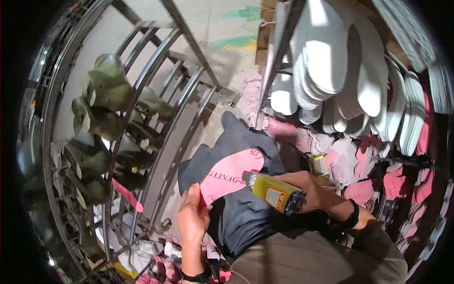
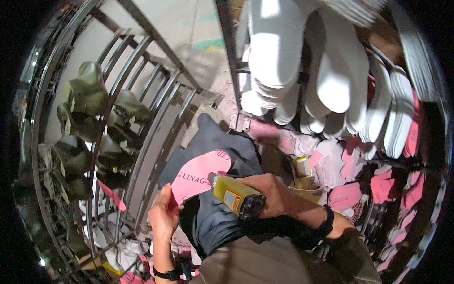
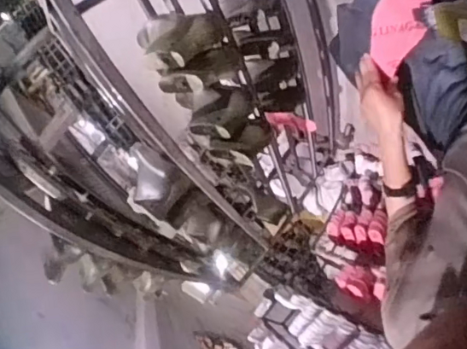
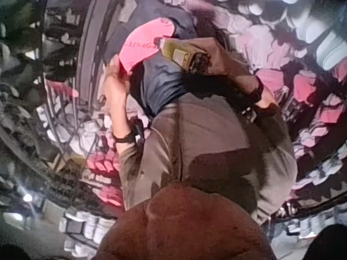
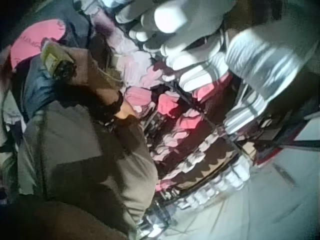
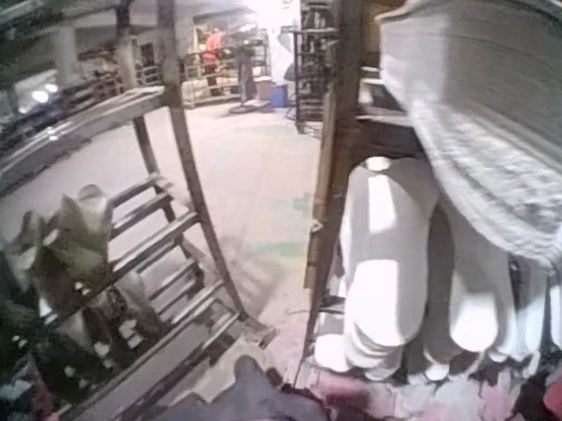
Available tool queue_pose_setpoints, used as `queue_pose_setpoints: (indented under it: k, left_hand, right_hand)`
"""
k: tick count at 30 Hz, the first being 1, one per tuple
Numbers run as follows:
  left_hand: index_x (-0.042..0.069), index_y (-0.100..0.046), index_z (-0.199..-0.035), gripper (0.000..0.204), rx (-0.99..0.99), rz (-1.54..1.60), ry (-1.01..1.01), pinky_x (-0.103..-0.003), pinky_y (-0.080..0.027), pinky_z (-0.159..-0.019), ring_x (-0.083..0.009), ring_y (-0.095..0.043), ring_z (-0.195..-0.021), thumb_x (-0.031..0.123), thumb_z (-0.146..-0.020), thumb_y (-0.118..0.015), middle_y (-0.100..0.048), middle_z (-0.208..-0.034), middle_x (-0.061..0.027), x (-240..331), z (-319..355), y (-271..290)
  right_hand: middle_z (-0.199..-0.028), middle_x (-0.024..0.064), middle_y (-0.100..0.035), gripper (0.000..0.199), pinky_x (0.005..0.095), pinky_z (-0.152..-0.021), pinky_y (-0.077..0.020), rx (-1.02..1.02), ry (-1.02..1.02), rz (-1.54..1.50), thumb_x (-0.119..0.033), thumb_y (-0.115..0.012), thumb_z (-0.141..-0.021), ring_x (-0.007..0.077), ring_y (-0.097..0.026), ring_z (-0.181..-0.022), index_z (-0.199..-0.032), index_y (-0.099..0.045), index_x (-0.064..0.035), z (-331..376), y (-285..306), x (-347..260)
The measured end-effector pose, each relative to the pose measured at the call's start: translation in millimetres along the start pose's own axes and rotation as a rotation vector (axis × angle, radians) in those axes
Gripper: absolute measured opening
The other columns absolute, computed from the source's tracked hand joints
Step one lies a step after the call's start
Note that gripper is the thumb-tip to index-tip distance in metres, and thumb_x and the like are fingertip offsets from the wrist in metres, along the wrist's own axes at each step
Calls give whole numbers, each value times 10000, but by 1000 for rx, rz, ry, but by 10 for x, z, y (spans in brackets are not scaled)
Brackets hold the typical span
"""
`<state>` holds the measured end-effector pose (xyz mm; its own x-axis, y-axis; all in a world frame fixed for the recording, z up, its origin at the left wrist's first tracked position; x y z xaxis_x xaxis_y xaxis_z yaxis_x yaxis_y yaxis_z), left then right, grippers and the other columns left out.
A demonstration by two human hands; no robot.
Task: Attaching pink insoles to green shoe lasts using a pneumatic stapler gun in a factory setting.
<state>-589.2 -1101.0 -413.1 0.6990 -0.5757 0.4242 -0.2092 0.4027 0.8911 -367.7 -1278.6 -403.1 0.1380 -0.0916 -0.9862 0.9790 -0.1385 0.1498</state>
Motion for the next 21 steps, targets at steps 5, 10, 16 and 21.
queue_pose_setpoints:
  k: [5,10,16,21]
  left_hand:
    - [56,-525,-1269,647,27,-47,-6,-366,-453,-961,-369,-517,-1175,-44,-651,-688,-556,-1247,-184,40,66,-3]
    - [58,-509,-1286,655,76,-43,6,-396,-455,-960,-415,-500,-1175,-20,-660,-685,-549,-1254,-187,-15,199,-51]
    - [69,-447,-1335,709,105,-169,15,-406,-471,-937,-398,-490,-1192,-7,-665,-665,-508,-1315,-158,92,339,-115]
    - [90,-379,-1376,830,141,-398,-19,-400,-464,-901,-352,-480,-1117,36,-608,-686,-496,-1272,-131,27,386,-116]
  right_hand:
    - [-1004,186,-648,529,316,-813,-493,68,-152,-13,-188,-730,-701,279,-654,-929,-1170,-567,-6,-58,-117,37]
    - [-1008,174,-650,540,325,-817,-496,87,-68,55,-203,-754,-680,291,-653,-927,-1157,-576,-22,-38,-212,95]
    - [-1022,168,-649,547,326,-798,-500,1,35,77,-192,-754,-674,272,-656,-923,-1166,-575,-33,-149,-374,-278]
    - [-928,168,-659,512,327,-748,-511,28,-65,158,-155,-753,-648,283,-665,-838,-1119,-601,-26,-169,-450,-229]
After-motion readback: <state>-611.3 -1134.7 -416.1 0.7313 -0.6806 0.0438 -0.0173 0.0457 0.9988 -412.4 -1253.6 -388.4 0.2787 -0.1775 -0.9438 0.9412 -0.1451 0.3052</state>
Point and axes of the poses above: each hand's wrist, its own z-axis away from the middle knuckle, its own y-axis out of the back of the hand, x = y × z, the point moved 5 cm from there along -z, towards the middle knuckle
